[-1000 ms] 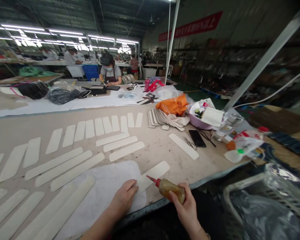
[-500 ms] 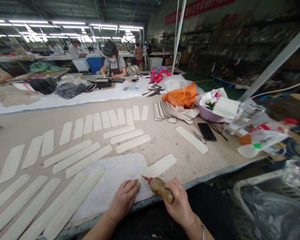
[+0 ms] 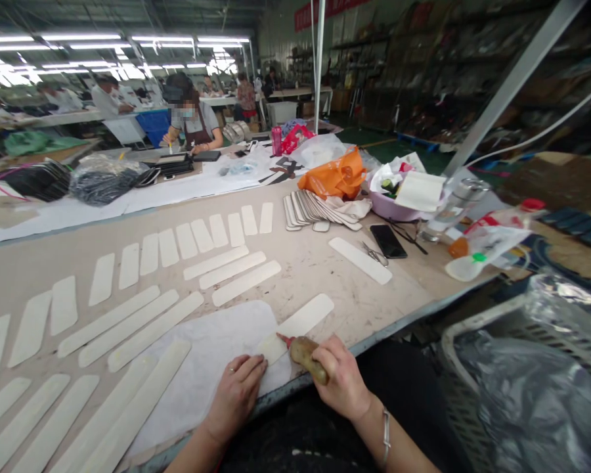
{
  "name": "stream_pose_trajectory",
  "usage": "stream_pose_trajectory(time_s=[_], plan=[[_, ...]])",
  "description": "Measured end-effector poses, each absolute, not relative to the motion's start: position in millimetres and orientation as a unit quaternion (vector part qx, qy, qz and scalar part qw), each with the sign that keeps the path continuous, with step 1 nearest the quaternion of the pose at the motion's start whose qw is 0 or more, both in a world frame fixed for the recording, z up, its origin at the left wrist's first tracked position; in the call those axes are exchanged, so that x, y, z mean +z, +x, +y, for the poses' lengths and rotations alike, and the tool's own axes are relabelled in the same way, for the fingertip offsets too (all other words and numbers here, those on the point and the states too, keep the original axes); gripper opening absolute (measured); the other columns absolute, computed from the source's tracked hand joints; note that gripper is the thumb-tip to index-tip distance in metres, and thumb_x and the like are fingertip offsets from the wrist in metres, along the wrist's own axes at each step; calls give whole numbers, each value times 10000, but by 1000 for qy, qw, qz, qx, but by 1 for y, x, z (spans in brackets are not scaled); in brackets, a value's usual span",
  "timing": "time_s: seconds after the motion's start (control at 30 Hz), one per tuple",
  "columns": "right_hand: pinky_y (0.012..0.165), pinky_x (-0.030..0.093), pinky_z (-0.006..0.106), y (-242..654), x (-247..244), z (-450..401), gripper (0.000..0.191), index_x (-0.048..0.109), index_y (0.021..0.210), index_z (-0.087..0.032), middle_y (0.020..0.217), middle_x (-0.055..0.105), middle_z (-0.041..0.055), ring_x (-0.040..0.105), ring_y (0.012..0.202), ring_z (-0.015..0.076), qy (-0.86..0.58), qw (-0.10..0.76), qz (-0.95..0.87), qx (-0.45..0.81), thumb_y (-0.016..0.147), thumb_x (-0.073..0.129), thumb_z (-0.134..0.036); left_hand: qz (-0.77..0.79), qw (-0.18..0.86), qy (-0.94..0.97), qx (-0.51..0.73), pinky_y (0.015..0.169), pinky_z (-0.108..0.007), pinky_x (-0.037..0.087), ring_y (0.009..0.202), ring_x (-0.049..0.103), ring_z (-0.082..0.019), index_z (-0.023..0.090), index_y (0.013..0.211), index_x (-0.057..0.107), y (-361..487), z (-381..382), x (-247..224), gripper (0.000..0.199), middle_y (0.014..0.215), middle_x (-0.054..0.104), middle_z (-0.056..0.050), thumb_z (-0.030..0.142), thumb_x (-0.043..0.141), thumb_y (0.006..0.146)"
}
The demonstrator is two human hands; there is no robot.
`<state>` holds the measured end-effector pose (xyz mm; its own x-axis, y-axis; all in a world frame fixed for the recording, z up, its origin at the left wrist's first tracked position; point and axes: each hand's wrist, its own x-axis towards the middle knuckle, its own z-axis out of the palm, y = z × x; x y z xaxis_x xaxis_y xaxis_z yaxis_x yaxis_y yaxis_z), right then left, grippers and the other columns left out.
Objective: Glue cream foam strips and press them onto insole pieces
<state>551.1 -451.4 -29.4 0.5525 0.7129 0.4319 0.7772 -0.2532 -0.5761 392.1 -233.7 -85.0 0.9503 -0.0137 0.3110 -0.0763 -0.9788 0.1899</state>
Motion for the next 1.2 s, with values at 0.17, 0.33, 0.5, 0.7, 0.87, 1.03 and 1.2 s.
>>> stream_pose_trajectory(time_s=[0.17,0.33,0.5,0.7,0.87,1.03,1.2], plan=[[657,441,304,580,-35,-470,206,549,856,-205,803,511,42,474,765,179,-821,375,-414,-116,717,514,-56,-41,83,980,175,899,-370,486,1031,554,-196,202,1167,588,394,-232,-86,336,1156,631,-67,138,446,869],[708,461,337,606,-43,-482,246,548,902,-200,832,521,56,490,811,200,-849,353,-358,-164,705,516,-56,-59,79,978,185,887,-359,492,1031,567,-193,196,1139,601,396,-231,-84,311,1135,646,-66,145,463,865],[729,469,352,620,-48,-488,214,548,900,-199,838,528,62,499,823,211,-861,344,-313,-207,719,541,-86,-67,80,976,194,879,-353,490,1012,567,-190,190,1128,605,398,-231,-81,299,1125,648,-68,141,472,865],[690,465,337,598,-39,-480,163,513,901,-206,834,521,45,500,779,184,-825,436,-328,-147,757,576,-163,-35,89,981,169,887,-364,482,1007,552,-197,198,1135,601,398,-235,-78,305,1122,639,-72,139,472,864],[635,442,308,561,-33,-461,140,518,868,-204,792,509,32,490,754,175,-778,454,-433,-39,753,565,-139,-16,100,985,142,917,-389,464,1030,532,-205,194,1156,583,396,-239,-76,320,1141,623,-76,129,462,868],[648,435,309,549,-34,-448,154,534,847,-212,806,516,35,484,780,184,-768,428,-476,2,729,543,-113,-7,107,985,138,915,-408,463,1027,540,-208,210,1169,577,397,-240,-75,330,1142,621,-79,137,457,871],[637,425,302,546,-28,-452,99,535,807,-214,778,510,30,481,752,176,-780,401,-479,18,753,526,-131,-8,116,981,154,902,-388,477,1003,550,-200,206,1138,599,399,-242,-71,314,1113,635,-75,136,470,860]])
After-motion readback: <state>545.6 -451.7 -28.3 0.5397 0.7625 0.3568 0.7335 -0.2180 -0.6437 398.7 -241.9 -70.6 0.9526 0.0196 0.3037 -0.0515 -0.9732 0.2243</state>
